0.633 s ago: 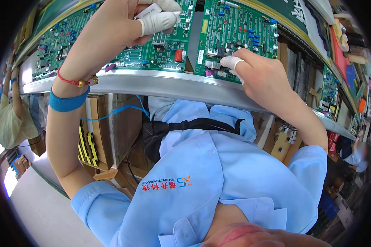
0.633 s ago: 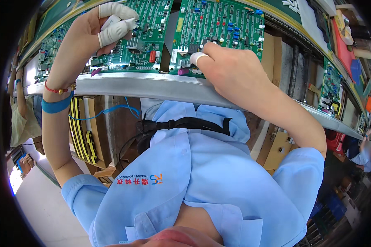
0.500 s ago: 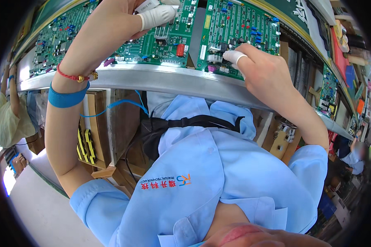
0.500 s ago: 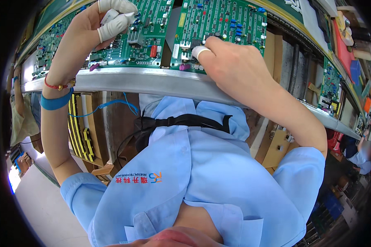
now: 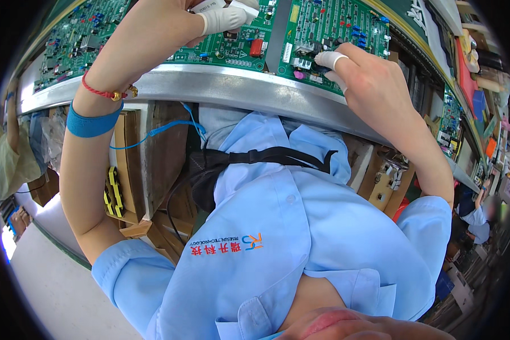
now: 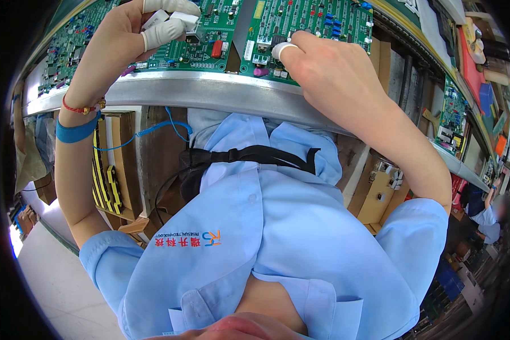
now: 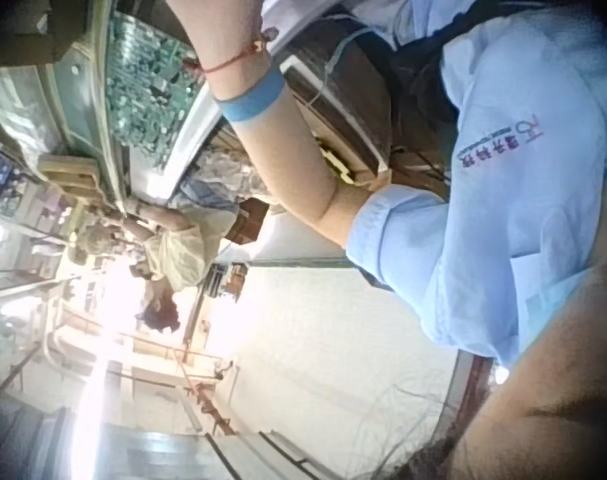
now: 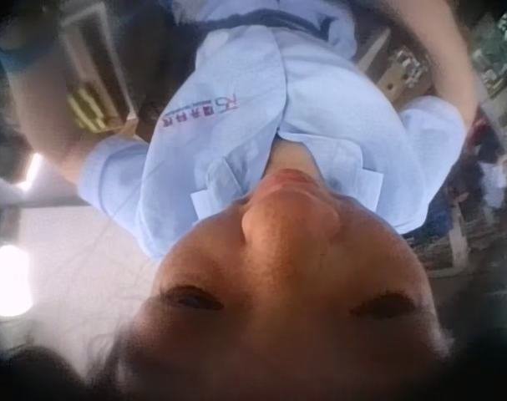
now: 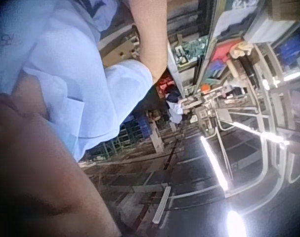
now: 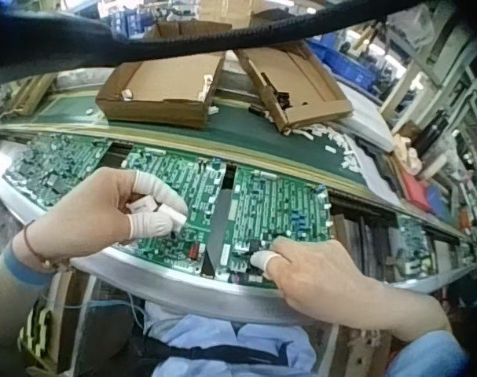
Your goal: Assembling electronic components onto printed circuit boards on a factory production line.
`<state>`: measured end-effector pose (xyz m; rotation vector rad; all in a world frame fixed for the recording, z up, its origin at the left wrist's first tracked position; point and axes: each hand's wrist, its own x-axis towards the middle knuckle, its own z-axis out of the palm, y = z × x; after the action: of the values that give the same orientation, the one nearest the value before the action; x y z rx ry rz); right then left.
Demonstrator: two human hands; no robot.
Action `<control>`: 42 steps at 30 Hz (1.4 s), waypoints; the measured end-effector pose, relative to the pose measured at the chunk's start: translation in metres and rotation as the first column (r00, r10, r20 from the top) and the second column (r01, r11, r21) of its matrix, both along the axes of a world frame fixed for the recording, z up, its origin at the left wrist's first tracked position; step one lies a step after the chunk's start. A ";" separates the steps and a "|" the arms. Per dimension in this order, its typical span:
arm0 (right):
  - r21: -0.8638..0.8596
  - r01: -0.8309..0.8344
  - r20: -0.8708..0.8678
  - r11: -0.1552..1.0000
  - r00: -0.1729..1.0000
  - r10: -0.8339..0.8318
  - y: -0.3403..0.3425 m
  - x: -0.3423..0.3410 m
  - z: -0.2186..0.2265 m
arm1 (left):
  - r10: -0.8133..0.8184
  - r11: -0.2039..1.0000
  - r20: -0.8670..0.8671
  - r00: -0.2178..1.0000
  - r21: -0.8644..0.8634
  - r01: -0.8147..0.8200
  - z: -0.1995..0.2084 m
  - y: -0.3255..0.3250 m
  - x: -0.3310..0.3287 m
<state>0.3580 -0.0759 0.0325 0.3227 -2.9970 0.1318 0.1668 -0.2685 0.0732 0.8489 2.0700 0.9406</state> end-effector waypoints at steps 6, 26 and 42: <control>0.019 -0.025 0.001 1.000 1.000 0.025 0.001 -0.001 -0.002 | 0.048 0.998 0.176 0.983 0.028 -0.054 -0.002 -0.003 0.006; -0.749 0.644 0.612 0.158 0.763 -0.209 0.049 0.058 0.044 | -0.441 0.765 -0.851 0.285 -0.190 0.616 -0.044 0.079 0.081; -0.780 0.626 0.610 -0.006 0.757 -0.232 0.057 0.074 0.039 | -0.461 0.751 -0.864 0.204 -0.257 0.608 -0.041 0.076 0.092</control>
<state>0.4323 -0.0187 0.0712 -0.9038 -2.2307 2.1081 0.2587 -0.1921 0.0323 2.4171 2.1515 0.1377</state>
